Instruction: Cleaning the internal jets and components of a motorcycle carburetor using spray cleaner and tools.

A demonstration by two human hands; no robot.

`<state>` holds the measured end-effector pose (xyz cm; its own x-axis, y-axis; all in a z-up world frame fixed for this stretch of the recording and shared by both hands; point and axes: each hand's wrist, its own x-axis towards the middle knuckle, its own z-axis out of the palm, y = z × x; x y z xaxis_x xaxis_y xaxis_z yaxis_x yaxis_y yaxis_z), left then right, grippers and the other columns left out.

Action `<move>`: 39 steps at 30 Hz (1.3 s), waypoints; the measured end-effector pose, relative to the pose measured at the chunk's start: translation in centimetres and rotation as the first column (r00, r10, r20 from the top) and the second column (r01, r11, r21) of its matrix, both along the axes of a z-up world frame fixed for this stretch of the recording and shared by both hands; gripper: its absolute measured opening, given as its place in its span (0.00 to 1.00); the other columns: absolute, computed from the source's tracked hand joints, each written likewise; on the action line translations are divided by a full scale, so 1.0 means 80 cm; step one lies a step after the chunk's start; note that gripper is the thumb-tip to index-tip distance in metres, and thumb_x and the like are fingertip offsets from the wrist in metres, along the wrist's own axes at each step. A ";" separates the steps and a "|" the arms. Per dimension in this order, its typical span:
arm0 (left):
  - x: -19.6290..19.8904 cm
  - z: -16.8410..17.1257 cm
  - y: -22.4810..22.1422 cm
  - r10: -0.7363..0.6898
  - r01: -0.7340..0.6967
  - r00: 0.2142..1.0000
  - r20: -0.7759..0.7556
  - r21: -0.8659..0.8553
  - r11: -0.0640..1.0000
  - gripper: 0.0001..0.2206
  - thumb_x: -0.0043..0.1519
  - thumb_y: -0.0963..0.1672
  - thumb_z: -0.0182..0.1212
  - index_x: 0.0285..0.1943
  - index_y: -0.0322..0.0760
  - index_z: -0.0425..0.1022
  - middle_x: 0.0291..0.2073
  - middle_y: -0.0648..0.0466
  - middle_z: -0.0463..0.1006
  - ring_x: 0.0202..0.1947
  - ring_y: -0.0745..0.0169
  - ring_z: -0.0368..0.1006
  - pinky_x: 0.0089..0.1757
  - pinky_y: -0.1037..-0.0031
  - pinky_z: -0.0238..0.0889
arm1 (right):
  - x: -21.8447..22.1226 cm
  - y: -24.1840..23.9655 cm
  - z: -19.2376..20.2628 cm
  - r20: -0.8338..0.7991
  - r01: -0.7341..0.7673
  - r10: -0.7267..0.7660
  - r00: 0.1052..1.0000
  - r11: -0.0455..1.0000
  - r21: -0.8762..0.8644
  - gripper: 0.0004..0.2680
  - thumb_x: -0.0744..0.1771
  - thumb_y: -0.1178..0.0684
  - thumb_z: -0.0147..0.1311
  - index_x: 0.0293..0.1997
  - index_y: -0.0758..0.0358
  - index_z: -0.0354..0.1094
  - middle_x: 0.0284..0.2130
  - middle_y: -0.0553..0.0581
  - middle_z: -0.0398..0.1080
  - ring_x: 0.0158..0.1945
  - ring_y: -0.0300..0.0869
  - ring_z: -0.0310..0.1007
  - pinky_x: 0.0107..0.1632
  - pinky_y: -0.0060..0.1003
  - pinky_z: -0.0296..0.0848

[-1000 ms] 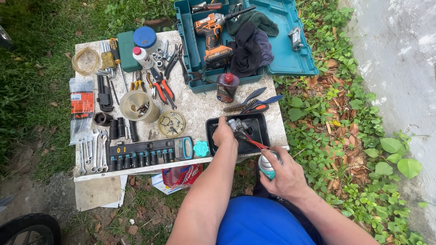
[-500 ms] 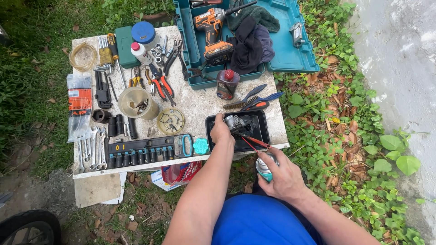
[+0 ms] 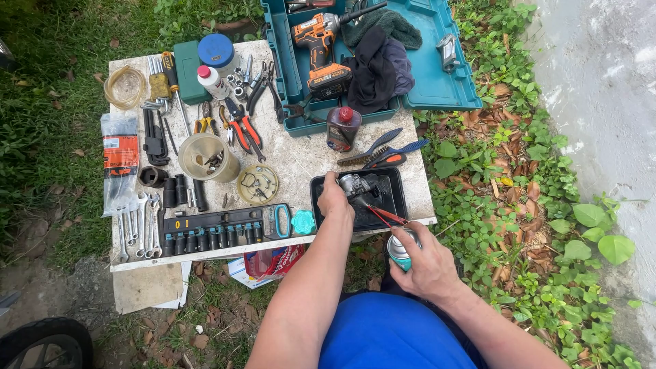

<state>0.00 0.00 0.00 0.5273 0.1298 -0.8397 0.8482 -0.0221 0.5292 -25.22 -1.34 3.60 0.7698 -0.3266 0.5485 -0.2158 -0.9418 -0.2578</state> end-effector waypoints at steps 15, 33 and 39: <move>0.007 0.006 -0.002 0.148 -0.151 0.982 -0.116 -0.017 0.988 0.24 0.47 0.51 0.73 0.49 0.32 0.88 0.35 0.52 0.82 0.31 0.56 0.68 0.33 0.62 0.61 | -0.001 0.014 0.024 -0.130 -0.056 0.058 0.990 0.998 0.021 0.28 0.63 0.42 0.67 0.71 0.56 0.65 0.58 0.72 0.72 0.52 0.60 0.82 0.41 0.47 0.85; 0.013 -0.001 0.004 0.093 -0.093 0.992 -0.079 0.006 0.996 0.17 0.49 0.52 0.73 0.35 0.36 0.83 0.30 0.54 0.78 0.29 0.56 0.64 0.34 0.61 0.57 | -0.002 0.015 0.030 -0.159 -0.009 0.007 0.987 1.000 -0.011 0.27 0.63 0.41 0.66 0.71 0.53 0.68 0.58 0.70 0.73 0.49 0.56 0.83 0.36 0.45 0.84; 0.009 0.023 0.005 0.063 -0.062 0.994 -0.090 0.010 0.998 0.20 0.50 0.52 0.72 0.42 0.32 0.86 0.35 0.51 0.83 0.29 0.53 0.74 0.32 0.62 0.66 | 0.007 0.001 0.037 -0.142 -0.003 0.001 0.990 1.000 -0.016 0.25 0.64 0.43 0.64 0.68 0.56 0.68 0.55 0.69 0.73 0.46 0.57 0.82 0.36 0.46 0.82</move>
<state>0.68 0.44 1.87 0.4402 0.1663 -0.8824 0.8923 0.0287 0.4505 -24.67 -1.25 6.53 0.8408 -0.3171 0.4388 -0.2473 -0.9460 -0.2098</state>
